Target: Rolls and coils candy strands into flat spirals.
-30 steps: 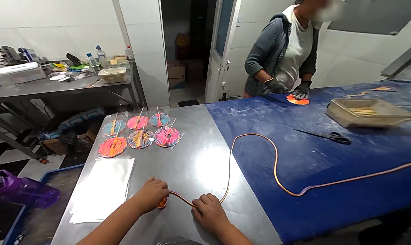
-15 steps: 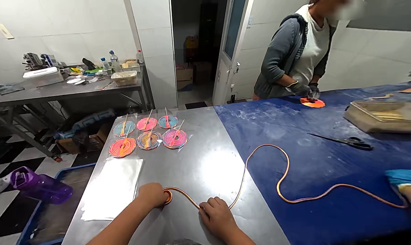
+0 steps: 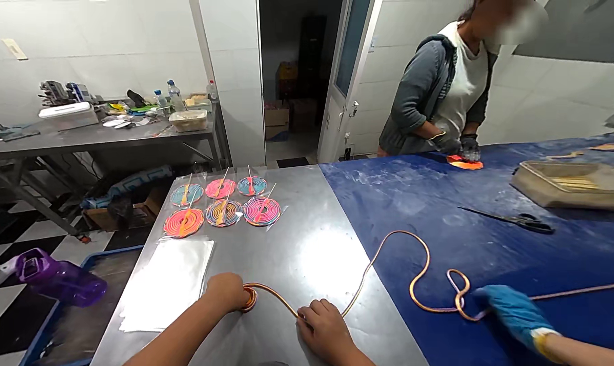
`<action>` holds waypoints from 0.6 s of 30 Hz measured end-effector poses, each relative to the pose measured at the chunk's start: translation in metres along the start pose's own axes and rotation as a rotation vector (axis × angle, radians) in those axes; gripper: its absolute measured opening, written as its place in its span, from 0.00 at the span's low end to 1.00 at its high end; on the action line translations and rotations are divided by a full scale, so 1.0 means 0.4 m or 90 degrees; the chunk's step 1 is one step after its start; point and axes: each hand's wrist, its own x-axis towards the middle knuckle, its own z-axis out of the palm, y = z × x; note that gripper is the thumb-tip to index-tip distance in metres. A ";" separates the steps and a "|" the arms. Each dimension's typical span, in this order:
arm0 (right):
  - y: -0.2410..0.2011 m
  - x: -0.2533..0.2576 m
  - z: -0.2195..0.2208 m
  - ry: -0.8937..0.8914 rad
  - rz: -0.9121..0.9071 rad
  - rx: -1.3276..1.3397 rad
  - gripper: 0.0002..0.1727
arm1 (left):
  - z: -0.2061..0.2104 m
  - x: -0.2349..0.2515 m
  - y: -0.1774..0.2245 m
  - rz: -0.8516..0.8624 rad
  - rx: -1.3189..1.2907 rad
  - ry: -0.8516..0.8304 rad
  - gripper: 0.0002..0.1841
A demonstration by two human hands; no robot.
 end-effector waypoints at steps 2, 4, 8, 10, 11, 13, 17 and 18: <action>-0.001 -0.001 -0.001 -0.005 0.003 0.000 0.17 | 0.014 0.007 -0.010 0.158 0.008 0.104 0.17; -0.002 -0.001 -0.003 -0.010 0.004 0.002 0.17 | 0.037 0.021 -0.010 0.311 0.062 0.141 0.15; -0.001 -0.003 0.003 0.008 0.004 0.003 0.16 | 0.046 -0.011 0.031 0.159 0.119 0.070 0.16; 0.000 -0.003 0.006 0.013 0.005 0.004 0.16 | 0.031 -0.021 0.045 0.032 0.110 0.003 0.16; 0.000 -0.004 0.006 0.013 0.006 0.006 0.16 | 0.024 -0.022 0.045 -0.014 0.104 -0.027 0.18; 0.000 -0.004 0.005 0.011 0.008 0.008 0.16 | 0.008 -0.025 0.035 -0.050 0.076 -0.025 0.24; 0.002 -0.002 0.004 0.004 0.011 0.004 0.15 | 0.040 -0.003 -0.004 0.207 0.063 0.129 0.16; 0.002 -0.002 0.004 0.003 0.011 0.001 0.16 | 0.055 0.000 -0.003 0.242 0.075 0.133 0.15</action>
